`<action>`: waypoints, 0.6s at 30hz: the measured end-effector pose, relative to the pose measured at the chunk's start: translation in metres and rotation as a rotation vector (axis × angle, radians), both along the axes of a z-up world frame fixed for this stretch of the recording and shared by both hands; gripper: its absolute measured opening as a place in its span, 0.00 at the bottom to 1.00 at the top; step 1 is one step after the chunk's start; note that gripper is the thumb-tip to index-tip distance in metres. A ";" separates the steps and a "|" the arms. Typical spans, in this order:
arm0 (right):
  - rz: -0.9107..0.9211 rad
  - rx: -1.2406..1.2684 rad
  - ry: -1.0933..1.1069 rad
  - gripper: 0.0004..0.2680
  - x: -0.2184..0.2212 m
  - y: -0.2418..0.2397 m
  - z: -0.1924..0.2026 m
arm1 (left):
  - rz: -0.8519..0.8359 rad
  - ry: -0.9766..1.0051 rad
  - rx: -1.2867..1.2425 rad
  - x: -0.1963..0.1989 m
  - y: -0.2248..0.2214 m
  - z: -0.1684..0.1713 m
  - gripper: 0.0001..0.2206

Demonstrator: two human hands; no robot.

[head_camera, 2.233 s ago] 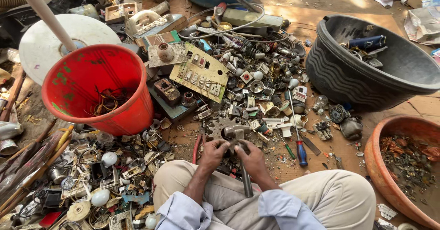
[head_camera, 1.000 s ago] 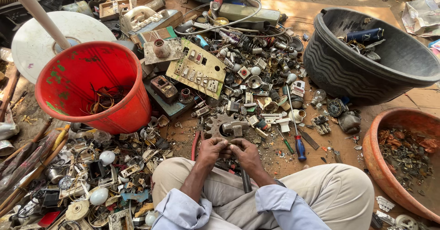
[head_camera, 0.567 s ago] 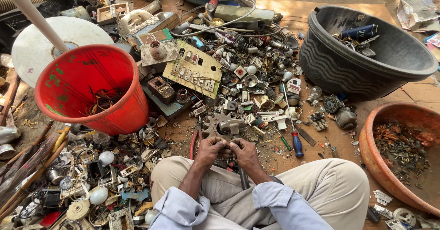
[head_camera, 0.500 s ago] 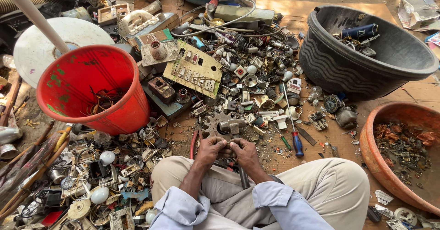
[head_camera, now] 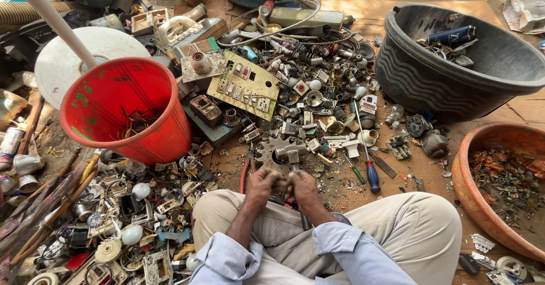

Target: The person sits on the ground surrounded by scrap metal and uses a hammer and pliers to dismantle a metal gear. They repeatedly strike the gear with the hammer to break it apart and use pliers to pull off small pieces.

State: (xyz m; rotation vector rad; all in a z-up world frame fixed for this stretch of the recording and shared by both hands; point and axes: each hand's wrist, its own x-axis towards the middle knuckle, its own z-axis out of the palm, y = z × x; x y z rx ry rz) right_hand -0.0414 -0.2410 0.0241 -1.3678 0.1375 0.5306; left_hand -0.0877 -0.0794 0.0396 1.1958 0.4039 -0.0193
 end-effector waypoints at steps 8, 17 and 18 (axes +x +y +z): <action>-0.067 -0.126 0.056 0.07 0.027 -0.026 0.034 | 0.145 -0.016 -0.065 0.003 0.006 -0.022 0.06; -0.601 -0.674 -0.450 0.08 0.115 -0.243 0.101 | 0.276 0.137 0.401 0.012 0.007 -0.031 0.10; -0.714 -0.345 -0.404 0.08 0.119 -0.260 0.106 | 0.299 0.196 0.492 0.014 0.007 -0.030 0.10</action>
